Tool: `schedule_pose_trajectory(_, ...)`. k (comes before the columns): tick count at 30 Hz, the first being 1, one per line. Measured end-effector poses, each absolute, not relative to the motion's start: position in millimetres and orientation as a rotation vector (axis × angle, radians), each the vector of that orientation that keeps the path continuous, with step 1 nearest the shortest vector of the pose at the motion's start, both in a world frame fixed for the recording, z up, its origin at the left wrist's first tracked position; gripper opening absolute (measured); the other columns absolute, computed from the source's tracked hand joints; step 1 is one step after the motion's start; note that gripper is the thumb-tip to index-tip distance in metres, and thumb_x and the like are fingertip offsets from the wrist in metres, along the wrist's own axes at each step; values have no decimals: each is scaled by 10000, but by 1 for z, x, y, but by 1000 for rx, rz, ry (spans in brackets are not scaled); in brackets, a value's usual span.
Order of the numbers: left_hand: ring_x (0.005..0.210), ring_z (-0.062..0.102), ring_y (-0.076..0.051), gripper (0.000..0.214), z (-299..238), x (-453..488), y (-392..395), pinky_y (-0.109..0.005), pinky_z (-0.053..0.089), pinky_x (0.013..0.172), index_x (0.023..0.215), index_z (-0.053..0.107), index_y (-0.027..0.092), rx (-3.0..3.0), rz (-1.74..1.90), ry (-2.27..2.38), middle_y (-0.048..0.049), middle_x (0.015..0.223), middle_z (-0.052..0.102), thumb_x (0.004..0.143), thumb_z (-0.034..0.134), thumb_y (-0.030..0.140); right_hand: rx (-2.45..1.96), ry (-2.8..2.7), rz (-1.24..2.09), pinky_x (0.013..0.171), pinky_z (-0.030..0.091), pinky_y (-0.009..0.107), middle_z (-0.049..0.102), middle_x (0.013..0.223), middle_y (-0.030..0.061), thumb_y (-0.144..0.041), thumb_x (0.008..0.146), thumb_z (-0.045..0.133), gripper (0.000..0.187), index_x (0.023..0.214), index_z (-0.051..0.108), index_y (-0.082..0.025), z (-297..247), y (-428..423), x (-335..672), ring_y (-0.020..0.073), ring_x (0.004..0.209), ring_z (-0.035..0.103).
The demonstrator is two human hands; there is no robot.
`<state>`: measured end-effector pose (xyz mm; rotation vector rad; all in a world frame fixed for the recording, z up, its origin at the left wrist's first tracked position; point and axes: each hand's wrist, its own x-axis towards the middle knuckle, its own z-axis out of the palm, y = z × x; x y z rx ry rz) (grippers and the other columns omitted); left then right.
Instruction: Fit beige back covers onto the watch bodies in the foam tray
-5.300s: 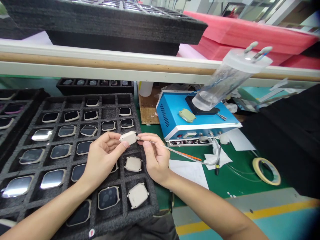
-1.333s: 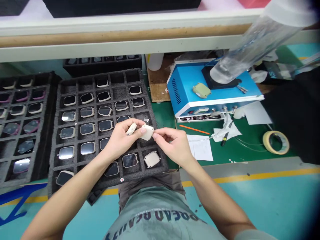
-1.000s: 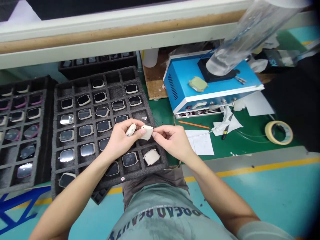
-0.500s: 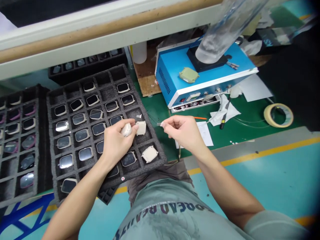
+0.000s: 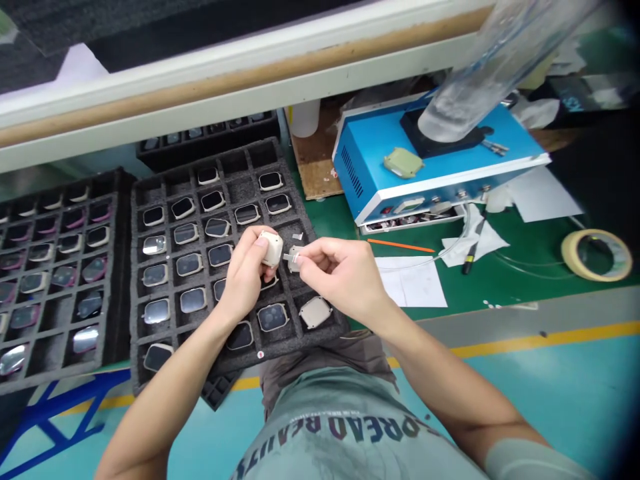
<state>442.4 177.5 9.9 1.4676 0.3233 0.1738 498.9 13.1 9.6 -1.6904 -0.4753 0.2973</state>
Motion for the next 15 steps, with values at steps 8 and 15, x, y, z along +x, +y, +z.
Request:
schedule_pose_trajectory(8,581,471,-139,222,7,436,174,-266,385,506,1022,598,225,1626,184,264,21,772,540,1027,538,438,-1733,-476,300,567,492,247,758,673,8,-186,794,675,88,759,755,-189,7,14,502,137,586,667)
schedule_pose_trajectory(15,634,522,-151,229,5,435,174,-280,452,570,1073,597,226,1736,270,240,4,840,571,1037,538,444,-1643,-482,383,561,502,240,764,698,13,-244,842,687,117,790,772,-183,4,16,505,130,596,662)
